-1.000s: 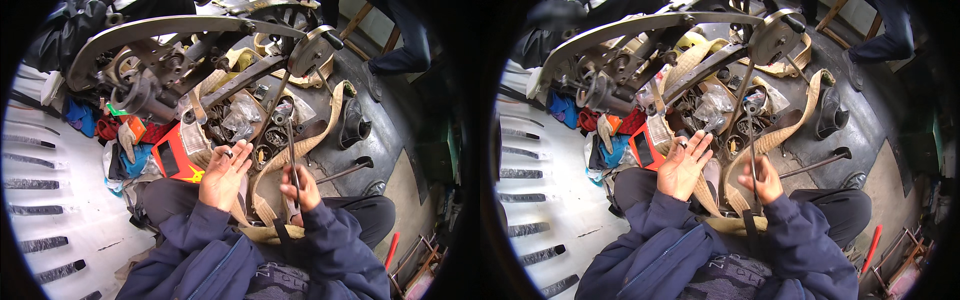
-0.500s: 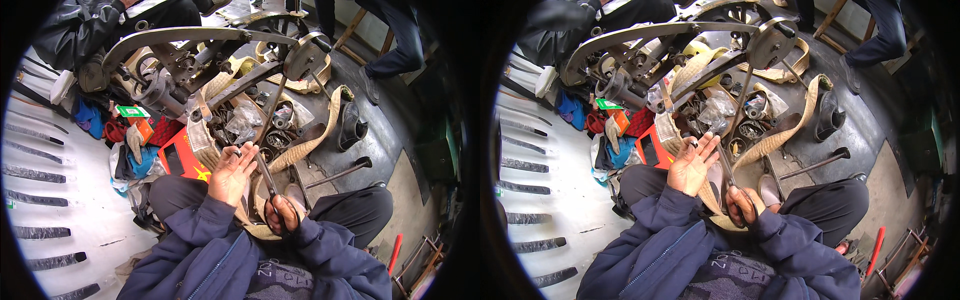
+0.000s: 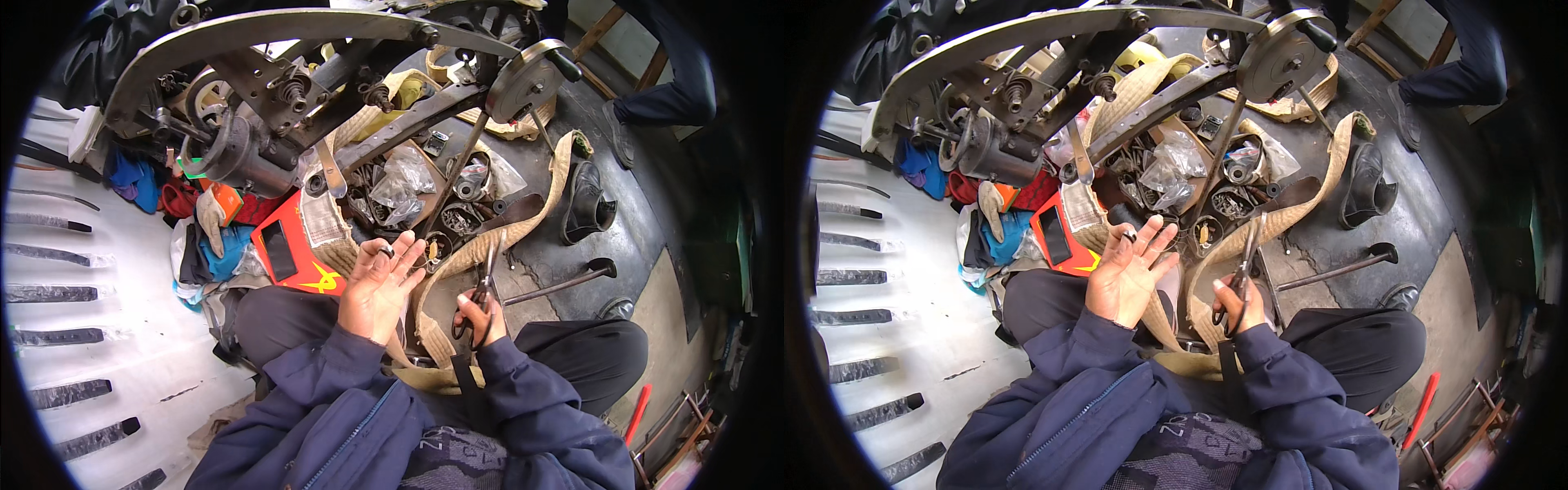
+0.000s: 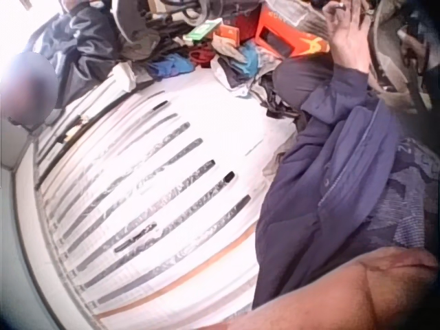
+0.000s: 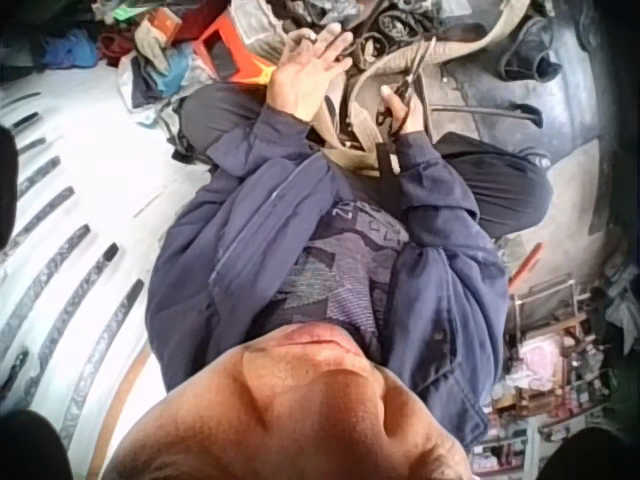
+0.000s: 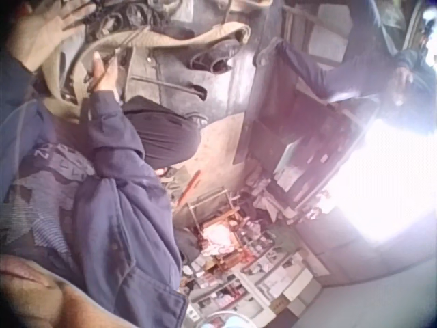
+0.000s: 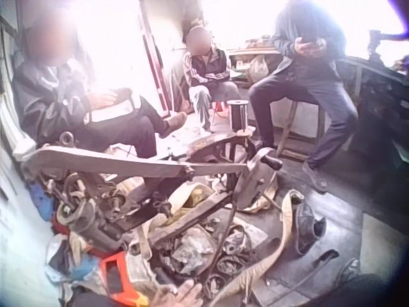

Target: The person sits on the floor and uses a sewing machine to stitch a beige fabric strap. They thread a needle, position the strap under the presser foot, and operate the machine to sew along the strap's length.

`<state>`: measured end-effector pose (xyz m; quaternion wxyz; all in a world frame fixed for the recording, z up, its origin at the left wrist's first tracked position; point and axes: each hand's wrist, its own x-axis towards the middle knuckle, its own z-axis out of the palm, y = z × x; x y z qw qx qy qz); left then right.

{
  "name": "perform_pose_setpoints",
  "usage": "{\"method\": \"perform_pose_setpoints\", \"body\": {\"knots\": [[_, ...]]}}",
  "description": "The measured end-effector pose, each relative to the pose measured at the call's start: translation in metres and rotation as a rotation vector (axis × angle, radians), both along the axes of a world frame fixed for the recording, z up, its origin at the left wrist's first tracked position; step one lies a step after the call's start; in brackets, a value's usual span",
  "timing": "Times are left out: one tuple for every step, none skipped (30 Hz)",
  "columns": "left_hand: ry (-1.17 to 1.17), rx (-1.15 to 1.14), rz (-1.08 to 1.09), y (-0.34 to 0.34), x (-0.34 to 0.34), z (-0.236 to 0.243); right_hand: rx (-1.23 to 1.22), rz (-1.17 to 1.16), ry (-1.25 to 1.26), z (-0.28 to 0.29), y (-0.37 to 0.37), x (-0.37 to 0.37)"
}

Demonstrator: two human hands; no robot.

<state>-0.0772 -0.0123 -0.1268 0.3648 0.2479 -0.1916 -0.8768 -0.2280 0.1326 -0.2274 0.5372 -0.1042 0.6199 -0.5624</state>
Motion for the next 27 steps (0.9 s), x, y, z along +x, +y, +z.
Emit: {"method": "perform_pose_setpoints", "body": {"knots": [[-0.021, -0.021, 0.005, 0.0, -0.001, 0.0, 0.019, 0.033, 0.039, -0.003, 0.001, 0.003], [-0.046, -0.045, 0.005, 0.001, -0.001, 0.0, 0.172, 0.054, 0.087, -0.01, -0.004, -0.001], [-0.074, -0.076, -0.002, 0.002, -0.003, 0.001, 0.299, 0.086, 0.175, -0.017, -0.009, -0.006], [-0.091, -0.07, 0.011, 0.004, -0.004, 0.002, 0.347, 0.107, 0.353, -0.025, -0.017, -0.013], [-0.109, -0.082, 0.003, 0.006, -0.005, 0.004, 0.372, 0.125, 0.508, -0.035, -0.027, -0.02], [-0.124, -0.081, -0.012, 0.007, -0.006, 0.005, 0.501, 0.158, 0.599, -0.046, -0.037, -0.028], [-0.14, -0.082, -0.022, 0.008, -0.006, 0.006, 0.555, 0.189, 0.794, -0.057, -0.046, -0.035], [-0.153, -0.067, -0.03, 0.008, -0.005, 0.007, 0.549, 0.146, 0.792, -0.069, -0.06, -0.044], [-0.153, -0.049, -0.027, 0.007, -0.004, 0.008, 0.571, 0.118, 0.779, -0.081, -0.072, -0.053], [-0.157, -0.037, -0.031, 0.007, -0.002, 0.008, 0.536, 0.116, 0.833, -0.093, -0.084, -0.063], [-0.168, -0.027, -0.037, 0.006, 0.0, 0.008, 0.527, 0.116, 0.876, -0.105, -0.096, -0.073], [-0.157, -0.008, -0.046, 0.004, 0.003, 0.007, 0.475, 0.107, 0.837, -0.118, -0.11, -0.084], [-0.149, 0.011, -0.056, 0.003, 0.005, 0.006, 0.438, 0.1, 0.798, -0.13, -0.123, -0.095], [-0.14, 0.029, -0.068, 0.002, 0.007, 0.005, 0.363, 0.072, 0.77, -0.141, -0.135, -0.102], [-0.137, 0.038, -0.076, 0.0, 0.008, 0.002, 0.286, 0.043, 0.742, -0.149, -0.147, -0.107], [-0.136, 0.05, -0.087, -0.002, 0.009, 0.0, 0.224, 0.041, 0.842, -0.153, -0.159, -0.11], [-0.132, 0.057, -0.102, -0.002, 0.01, -0.001, 0.235, 0.044, 0.893, -0.152, -0.164, -0.111], [-0.133, 0.051, -0.109, -0.003, 0.01, -0.001, 0.335, 0.068, 1.094, -0.146, -0.165, -0.107], [-0.12, 0.061, -0.123, -0.004, 0.009, -0.002, 0.176, 0.091, 0.924, -0.135, -0.164, -0.101], [-0.1, 0.063, -0.14, -0.005, 0.008, -0.002, 0.084, 0.134, 0.72, -0.118, -0.16, -0.094], [-0.077, 0.064, -0.159, -0.005, 0.006, -0.002, 0.042, 0.171, 0.506, -0.096, -0.155, -0.088], [-0.052, 0.066, -0.16, -0.004, 0.004, -0.001, -0.072, 0.262, 0.092, -0.071, -0.147, -0.082], [-0.023, 0.064, -0.161, -0.003, 0.002, -0.001, -0.222, 0.358, -0.362, -0.046, -0.139, -0.075], [0.007, 0.059, -0.161, -0.003, 0.001, 0.0, -0.174, 0.391, -0.447, -0.022, -0.131, -0.06], [0.018, 0.059, -0.16, -0.003, 0.001, 0.001, -0.281, 0.46, -0.605, 0.0, -0.12, -0.046], [0.032, 0.059, -0.157, -0.003, 0.001, 0.002, -0.154, 0.466, -0.584, 0.02, -0.106, -0.041], [0.05, 0.073, -0.143, -0.003, 0.001, 0.003, -0.111, 0.498, -0.624, 0.036, -0.093, -0.04]]}}
